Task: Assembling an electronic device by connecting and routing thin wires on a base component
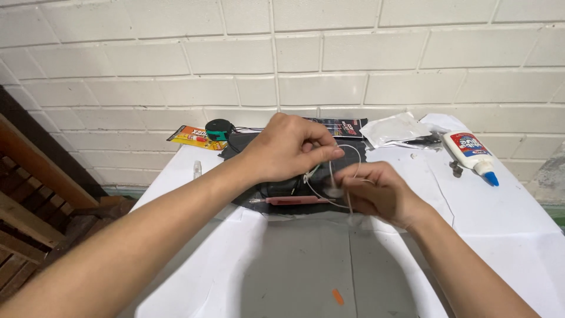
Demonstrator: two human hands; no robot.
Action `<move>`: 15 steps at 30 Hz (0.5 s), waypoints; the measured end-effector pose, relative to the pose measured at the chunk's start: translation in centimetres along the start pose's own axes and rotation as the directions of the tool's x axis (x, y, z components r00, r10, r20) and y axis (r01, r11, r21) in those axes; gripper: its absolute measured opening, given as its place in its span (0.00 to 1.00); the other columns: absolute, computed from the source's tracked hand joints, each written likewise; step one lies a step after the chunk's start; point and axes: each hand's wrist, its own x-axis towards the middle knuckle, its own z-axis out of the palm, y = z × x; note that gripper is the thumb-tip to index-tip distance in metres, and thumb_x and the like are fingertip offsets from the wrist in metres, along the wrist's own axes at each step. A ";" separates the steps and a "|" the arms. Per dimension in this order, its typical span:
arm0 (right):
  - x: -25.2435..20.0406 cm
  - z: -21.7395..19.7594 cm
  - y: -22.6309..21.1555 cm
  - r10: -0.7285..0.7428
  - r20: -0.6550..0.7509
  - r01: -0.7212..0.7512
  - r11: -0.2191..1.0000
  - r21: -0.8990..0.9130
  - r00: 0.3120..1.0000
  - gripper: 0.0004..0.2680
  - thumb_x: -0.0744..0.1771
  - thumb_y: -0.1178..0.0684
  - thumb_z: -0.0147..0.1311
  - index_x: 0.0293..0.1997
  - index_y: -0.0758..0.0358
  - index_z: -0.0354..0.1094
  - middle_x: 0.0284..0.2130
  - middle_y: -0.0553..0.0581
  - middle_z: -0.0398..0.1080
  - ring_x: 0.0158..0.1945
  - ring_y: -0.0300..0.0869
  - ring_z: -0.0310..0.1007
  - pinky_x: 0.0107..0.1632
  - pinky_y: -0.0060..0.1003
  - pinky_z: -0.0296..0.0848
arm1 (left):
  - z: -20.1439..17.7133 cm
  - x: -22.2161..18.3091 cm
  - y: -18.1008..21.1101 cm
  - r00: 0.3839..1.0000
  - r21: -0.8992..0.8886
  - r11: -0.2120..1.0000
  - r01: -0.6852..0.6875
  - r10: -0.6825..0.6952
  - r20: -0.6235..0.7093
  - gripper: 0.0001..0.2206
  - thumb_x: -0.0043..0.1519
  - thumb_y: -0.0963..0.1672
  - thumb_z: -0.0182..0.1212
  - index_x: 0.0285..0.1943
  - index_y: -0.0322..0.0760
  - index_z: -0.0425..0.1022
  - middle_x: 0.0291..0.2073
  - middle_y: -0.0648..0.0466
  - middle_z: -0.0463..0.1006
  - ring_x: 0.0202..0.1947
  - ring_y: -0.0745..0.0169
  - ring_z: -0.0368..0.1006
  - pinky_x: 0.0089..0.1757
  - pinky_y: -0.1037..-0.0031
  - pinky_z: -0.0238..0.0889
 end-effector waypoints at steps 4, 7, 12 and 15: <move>0.6 -1.2 -1.1 -0.061 -0.166 0.081 0.990 0.114 0.984 0.09 0.69 0.56 0.52 0.44 0.75 0.72 0.13 0.59 0.60 0.10 0.37 0.54 0.14 0.28 0.52 | -0.2 -1.4 -0.9 0.994 -0.071 0.996 0.051 -0.057 -0.092 0.05 0.60 0.45 0.66 0.36 0.41 0.84 0.21 0.54 0.81 0.23 0.61 0.75 0.33 0.71 0.70; 0.7 -3.2 -0.9 -0.133 -0.278 0.154 0.987 0.055 0.951 0.11 0.70 0.51 0.53 0.38 0.73 0.71 0.21 0.64 0.67 0.20 0.41 0.61 0.20 0.29 0.56 | 0.4 -2.8 -2.8 0.972 -0.161 0.976 0.145 -0.171 -0.161 0.06 0.62 0.45 0.65 0.38 0.42 0.84 0.20 0.55 0.81 0.22 0.66 0.71 0.33 0.74 0.68; 0.5 -3.3 -2.6 -0.169 -0.265 0.200 0.975 0.097 0.949 0.13 0.72 0.48 0.49 0.35 0.69 0.65 0.28 0.67 0.70 0.29 0.47 0.73 0.26 0.32 0.71 | 0.7 -4.7 -4.0 0.940 -0.273 0.928 0.255 -0.304 -0.156 0.09 0.64 0.48 0.64 0.35 0.44 0.84 0.20 0.59 0.83 0.21 0.73 0.69 0.31 0.80 0.65; 0.0 -3.5 -4.3 -0.246 -0.302 0.279 0.958 0.071 0.921 0.12 0.73 0.47 0.47 0.35 0.63 0.63 0.14 0.52 0.53 0.22 0.41 0.59 0.31 0.30 0.62 | -0.3 -5.4 -4.3 0.940 -0.152 0.967 0.205 -0.238 -0.245 0.07 0.64 0.46 0.64 0.35 0.43 0.83 0.18 0.59 0.80 0.19 0.69 0.67 0.29 0.79 0.63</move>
